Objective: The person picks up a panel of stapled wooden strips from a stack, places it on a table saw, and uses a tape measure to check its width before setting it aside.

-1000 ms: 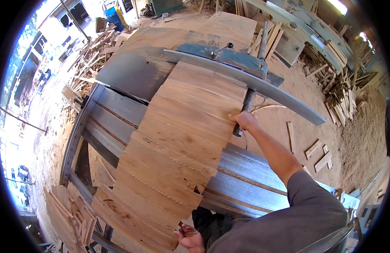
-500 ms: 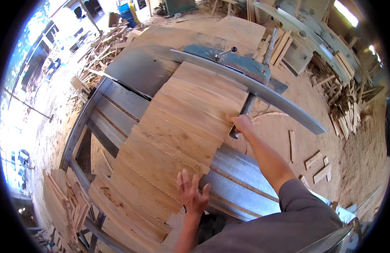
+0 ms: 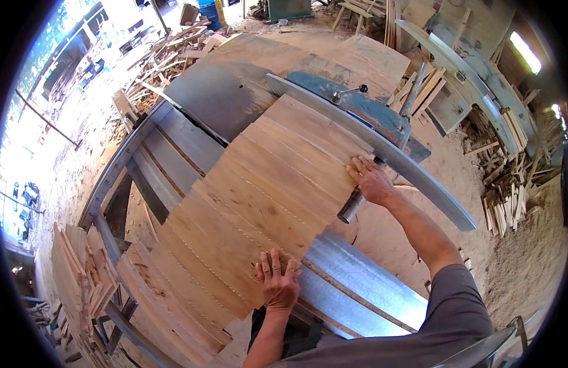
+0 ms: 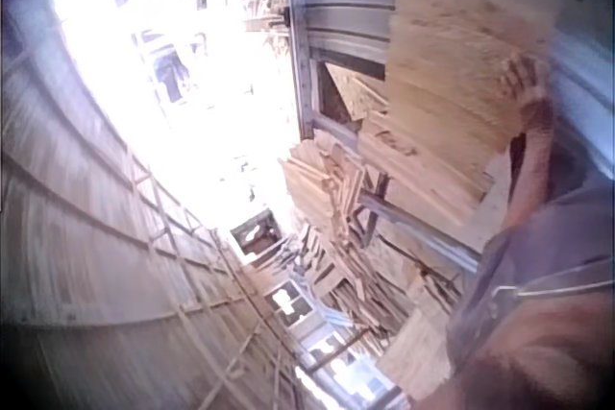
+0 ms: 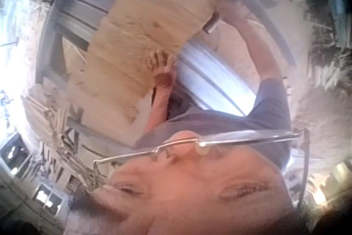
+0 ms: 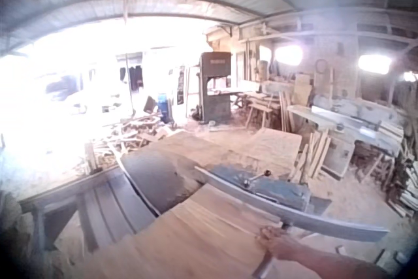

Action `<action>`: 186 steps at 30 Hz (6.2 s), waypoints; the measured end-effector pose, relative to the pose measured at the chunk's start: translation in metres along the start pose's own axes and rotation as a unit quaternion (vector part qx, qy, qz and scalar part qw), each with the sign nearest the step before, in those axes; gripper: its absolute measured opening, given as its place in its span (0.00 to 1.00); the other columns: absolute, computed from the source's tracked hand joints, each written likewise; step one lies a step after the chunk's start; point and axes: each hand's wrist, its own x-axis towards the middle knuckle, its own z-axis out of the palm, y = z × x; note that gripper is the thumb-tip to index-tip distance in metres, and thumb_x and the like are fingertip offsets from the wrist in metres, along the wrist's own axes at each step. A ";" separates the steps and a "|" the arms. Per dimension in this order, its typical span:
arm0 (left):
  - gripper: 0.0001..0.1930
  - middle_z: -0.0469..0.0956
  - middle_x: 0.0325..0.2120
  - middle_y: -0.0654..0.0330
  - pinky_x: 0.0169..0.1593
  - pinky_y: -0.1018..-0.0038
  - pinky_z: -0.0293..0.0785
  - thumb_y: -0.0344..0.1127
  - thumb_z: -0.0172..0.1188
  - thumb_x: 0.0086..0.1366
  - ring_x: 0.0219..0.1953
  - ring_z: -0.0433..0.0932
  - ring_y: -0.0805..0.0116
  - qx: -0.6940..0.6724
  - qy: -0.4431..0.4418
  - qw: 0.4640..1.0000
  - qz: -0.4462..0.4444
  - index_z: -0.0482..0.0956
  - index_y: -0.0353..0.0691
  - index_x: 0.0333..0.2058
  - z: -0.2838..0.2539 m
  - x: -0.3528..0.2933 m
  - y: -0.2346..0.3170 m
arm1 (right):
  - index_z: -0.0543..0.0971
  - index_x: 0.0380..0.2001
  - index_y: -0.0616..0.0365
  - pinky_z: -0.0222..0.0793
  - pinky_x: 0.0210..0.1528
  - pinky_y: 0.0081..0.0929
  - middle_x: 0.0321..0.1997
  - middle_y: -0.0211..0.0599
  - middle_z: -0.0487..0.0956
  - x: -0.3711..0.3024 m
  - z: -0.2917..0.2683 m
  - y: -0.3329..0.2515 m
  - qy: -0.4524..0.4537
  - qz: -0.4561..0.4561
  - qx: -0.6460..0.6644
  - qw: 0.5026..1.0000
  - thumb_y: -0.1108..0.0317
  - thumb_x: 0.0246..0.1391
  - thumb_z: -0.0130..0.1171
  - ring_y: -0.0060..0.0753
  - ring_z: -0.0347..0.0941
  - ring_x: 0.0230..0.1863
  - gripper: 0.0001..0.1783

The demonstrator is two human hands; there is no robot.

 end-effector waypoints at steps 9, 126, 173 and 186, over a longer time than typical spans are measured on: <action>0.17 0.67 0.65 0.38 0.71 0.42 0.55 0.41 0.69 0.58 0.69 0.59 0.30 -0.005 -0.008 1.000 0.011 0.85 0.45 0.46 -0.002 0.008 -0.004 | 0.67 0.69 0.57 0.52 0.77 0.41 0.76 0.56 0.58 0.010 -0.002 -0.004 -0.031 0.005 0.004 0.999 0.68 0.61 0.54 0.53 0.53 0.77 0.32; 0.12 0.72 0.62 0.41 0.67 0.47 0.64 0.42 0.63 0.65 0.65 0.67 0.33 0.086 0.164 0.982 -0.018 0.86 0.51 0.46 0.070 0.037 0.007 | 0.65 0.68 0.69 0.56 0.74 0.38 0.72 0.59 0.66 0.036 0.076 0.016 0.177 0.133 0.567 0.793 0.75 0.56 0.59 0.51 0.61 0.74 0.36; 0.11 0.74 0.59 0.39 0.66 0.51 0.66 0.39 0.63 0.63 0.63 0.69 0.35 0.091 0.204 0.974 -0.025 0.86 0.48 0.43 0.077 0.035 -0.001 | 0.70 0.58 0.74 0.64 0.57 0.30 0.57 0.46 0.75 0.057 0.069 0.034 0.046 0.076 0.882 0.462 0.87 0.45 0.48 0.39 0.70 0.55 0.31; 0.12 0.73 0.59 0.38 0.67 0.48 0.64 0.44 0.62 0.63 0.63 0.68 0.33 0.084 0.223 0.971 -0.030 0.87 0.50 0.42 0.089 0.034 -0.004 | 0.80 0.53 0.68 0.66 0.69 0.36 0.57 0.52 0.81 -0.365 0.038 -0.034 0.134 0.175 0.381 0.898 0.84 0.51 0.46 0.43 0.76 0.62 0.26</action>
